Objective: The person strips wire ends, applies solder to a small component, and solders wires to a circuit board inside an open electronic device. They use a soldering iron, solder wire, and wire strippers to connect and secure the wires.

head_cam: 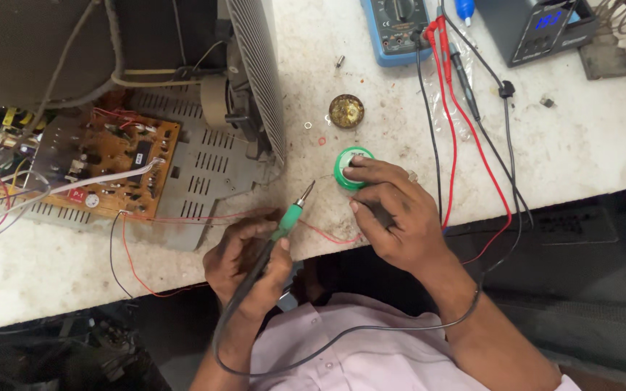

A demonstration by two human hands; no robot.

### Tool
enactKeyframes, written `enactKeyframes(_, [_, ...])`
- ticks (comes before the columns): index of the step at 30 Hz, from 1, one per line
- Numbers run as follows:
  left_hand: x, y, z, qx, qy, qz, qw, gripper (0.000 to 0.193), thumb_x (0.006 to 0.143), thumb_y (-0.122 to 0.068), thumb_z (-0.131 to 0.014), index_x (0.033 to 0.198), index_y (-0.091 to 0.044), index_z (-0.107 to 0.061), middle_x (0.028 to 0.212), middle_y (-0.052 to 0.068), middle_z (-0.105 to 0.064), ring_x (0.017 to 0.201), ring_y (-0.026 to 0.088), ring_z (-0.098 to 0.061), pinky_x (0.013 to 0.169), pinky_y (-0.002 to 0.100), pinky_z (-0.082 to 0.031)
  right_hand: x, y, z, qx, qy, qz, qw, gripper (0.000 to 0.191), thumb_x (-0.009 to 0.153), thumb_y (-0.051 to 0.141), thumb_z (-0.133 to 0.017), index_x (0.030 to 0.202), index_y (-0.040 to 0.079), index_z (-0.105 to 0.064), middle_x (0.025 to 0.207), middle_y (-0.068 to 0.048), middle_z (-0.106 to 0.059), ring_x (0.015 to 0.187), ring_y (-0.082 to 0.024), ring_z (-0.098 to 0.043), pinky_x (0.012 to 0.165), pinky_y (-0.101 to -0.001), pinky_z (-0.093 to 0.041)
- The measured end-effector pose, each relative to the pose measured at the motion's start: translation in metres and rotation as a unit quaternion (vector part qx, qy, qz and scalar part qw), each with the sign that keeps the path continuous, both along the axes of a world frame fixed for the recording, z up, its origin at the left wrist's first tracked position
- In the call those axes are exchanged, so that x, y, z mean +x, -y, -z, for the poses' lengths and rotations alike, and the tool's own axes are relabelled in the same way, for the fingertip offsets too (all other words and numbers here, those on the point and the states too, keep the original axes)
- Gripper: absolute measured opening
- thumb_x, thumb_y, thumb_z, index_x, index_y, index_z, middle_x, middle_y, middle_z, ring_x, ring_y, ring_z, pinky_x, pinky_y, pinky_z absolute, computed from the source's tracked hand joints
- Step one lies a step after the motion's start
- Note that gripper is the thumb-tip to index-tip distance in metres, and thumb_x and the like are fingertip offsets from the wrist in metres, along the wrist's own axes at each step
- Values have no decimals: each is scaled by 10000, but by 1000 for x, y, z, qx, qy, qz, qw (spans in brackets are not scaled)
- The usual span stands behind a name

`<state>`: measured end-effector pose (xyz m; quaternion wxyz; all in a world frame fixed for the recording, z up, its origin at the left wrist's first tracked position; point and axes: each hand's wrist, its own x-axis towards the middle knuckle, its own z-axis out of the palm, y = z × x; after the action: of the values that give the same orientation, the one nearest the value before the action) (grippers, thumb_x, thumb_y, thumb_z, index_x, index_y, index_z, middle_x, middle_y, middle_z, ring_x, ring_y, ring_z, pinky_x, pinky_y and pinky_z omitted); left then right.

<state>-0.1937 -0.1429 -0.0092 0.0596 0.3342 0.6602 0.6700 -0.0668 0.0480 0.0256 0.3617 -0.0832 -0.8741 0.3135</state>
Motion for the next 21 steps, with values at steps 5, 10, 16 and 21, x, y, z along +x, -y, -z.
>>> enactKeyframes(5, [0,-3,4,-14,-40,-29,999,263,828,18,-754,1074,25,-660,868,59,-723,666,24,-603,623,185,-482,-1,-1,3,2,0,1,1000,118,872,-7,-732,962,20,-660,1225,-142,-702,1263,-326,-667,1054,-409,-553])
enactKeyframes(10, [1,-4,4,-4,-20,-16,1000,237,857,-4,-734,1079,27,-657,850,48,-712,640,11,-591,602,175,-479,-1,-3,4,1,8,0,1000,124,853,-17,-730,952,18,-665,1217,-148,-700,1264,-327,-665,1046,-412,-556])
enactKeyframes(16, [-1,-7,3,-20,-55,-20,998,243,864,-43,-754,1079,28,-665,728,4,-676,568,2,-557,561,169,-433,-1,-4,3,6,3,1,1000,124,833,-25,-734,930,15,-668,1206,-152,-701,1252,-329,-674,1031,-407,-566])
enactKeyframes(21, [1,-8,1,-32,-49,-22,998,244,867,-47,-758,1083,27,-672,653,-19,-631,539,-3,-520,548,176,-400,0,-5,2,4,4,-1,1000,119,830,-28,-730,924,12,-670,1204,-155,-701,1253,-334,-674,1031,-411,-565])
